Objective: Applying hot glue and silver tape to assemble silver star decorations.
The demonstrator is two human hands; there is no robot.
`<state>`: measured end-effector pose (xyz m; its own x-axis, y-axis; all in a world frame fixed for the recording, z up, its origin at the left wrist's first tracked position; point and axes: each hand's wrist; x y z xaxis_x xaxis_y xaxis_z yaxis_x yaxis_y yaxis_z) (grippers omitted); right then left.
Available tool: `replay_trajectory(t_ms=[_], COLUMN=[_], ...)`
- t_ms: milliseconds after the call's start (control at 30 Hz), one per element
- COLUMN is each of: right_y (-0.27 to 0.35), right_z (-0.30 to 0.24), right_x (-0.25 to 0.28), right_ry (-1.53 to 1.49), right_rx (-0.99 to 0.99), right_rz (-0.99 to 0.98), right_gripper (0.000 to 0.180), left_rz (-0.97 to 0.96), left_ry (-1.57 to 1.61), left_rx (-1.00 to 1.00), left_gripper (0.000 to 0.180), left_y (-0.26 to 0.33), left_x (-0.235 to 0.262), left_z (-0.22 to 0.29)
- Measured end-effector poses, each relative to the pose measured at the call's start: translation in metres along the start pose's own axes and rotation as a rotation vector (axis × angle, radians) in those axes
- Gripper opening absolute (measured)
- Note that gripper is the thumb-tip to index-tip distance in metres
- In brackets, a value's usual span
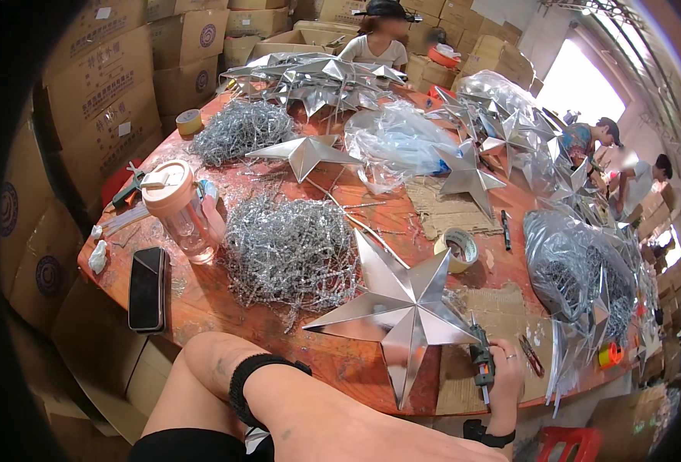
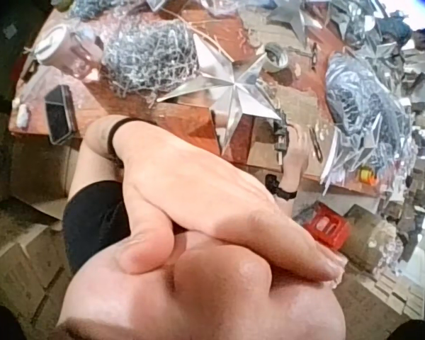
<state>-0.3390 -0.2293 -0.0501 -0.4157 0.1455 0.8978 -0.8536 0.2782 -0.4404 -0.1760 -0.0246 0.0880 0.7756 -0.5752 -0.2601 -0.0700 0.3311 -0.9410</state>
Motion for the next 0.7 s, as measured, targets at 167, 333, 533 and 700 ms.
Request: replay_trajectory(t_ms=[167, 333, 533, 700], right_y=[-0.002, -0.003, 0.0, -0.003], right_z=[-0.001, -0.002, 0.001, -0.001], right_x=[0.0, 0.0, -0.002, -0.003], right_ry=[-0.003, -0.008, -0.002, -0.016], right_rx=[0.006, 0.012, 0.012, 0.014], right_rz=[-0.003, 0.007, 0.009, 0.003], right_gripper=[0.016, 0.016, 0.016, 0.016], left_rz=[0.0, -0.108, -0.008, -0.074], left_ry=[-0.006, -0.151, -0.023, -0.084], left_rx=[-0.019, -0.03, 0.01, 0.036], left_gripper=[0.106, 0.104, 0.104, 0.104], left_y=[-0.001, 0.001, -0.001, 0.002], left_x=[0.0, 0.012, 0.001, 0.009], left_z=[-0.001, 0.001, 0.004, 0.004])
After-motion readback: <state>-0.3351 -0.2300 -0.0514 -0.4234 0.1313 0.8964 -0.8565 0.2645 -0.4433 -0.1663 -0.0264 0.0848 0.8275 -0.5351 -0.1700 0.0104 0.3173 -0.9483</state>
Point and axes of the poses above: each hand's wrist, its own y-axis away from the middle knuckle, its own x-axis out of the back of the hand, z = x × y, and after that the axes turned 11 degrees about x, right-handed
